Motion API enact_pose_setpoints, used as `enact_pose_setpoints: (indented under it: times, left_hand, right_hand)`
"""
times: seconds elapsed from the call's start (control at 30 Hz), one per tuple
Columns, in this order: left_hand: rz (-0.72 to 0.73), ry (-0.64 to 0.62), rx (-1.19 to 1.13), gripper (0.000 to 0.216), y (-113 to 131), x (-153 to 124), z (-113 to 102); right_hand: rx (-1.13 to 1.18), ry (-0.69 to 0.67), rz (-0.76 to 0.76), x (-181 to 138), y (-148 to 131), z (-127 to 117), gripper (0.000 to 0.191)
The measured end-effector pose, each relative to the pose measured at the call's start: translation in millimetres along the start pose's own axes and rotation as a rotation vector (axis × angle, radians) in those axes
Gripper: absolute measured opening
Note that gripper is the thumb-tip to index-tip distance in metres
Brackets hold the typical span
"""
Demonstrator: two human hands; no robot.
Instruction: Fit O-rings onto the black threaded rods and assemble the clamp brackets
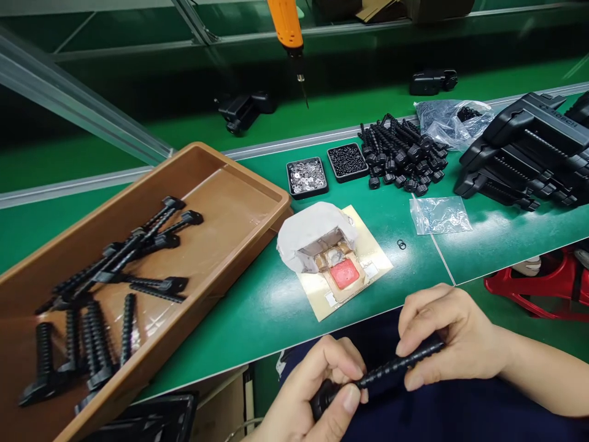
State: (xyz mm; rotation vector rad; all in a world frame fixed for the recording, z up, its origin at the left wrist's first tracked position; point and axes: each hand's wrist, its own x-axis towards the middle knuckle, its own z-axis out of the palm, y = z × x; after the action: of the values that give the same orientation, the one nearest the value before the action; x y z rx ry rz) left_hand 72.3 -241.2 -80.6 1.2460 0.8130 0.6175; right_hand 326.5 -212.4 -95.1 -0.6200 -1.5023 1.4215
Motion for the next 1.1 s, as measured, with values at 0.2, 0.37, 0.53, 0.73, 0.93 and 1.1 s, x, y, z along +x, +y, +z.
enact_pose_setpoints:
  times: [0.2, 0.37, 0.53, 0.73, 0.93, 1.1]
  left_hand:
    - [-0.038, -0.080, -0.018, 0.010, -2.6, 3.5, 2.6]
    - [0.005, -0.155, -0.006, 0.011, -4.5, 14.4, 9.9]
    - [0.020, -0.080, -0.240, 0.021, -8.5, 22.6, 18.4]
    - [0.092, 0.027, -0.269, 0.031, -9.7, 23.1, 22.4]
    - [0.190, 0.272, -0.098, 0.052, -11.7, 26.7, 27.1]
    - [0.363, 0.380, 0.256, 0.048, -8.5, 29.5, 22.4]
  right_hand:
    - [-0.068, -0.032, -0.010, 1.6, -1.7, 4.8, 0.021]
    - [-0.015, -0.058, -0.017, -0.1, 7.6, 19.5, 0.018]
    - [-0.148, -0.108, -0.091, 3.4, 8.7, 25.5, 0.011]
    - [-0.468, -0.001, -0.166, 8.7, -3.3, 22.8, 0.008]
    - [-0.643, 0.012, -0.299, 4.1, -10.6, 14.8, 0.010]
    - [-0.730, -0.158, -0.347, 2.5, -11.3, 10.8, 0.022]
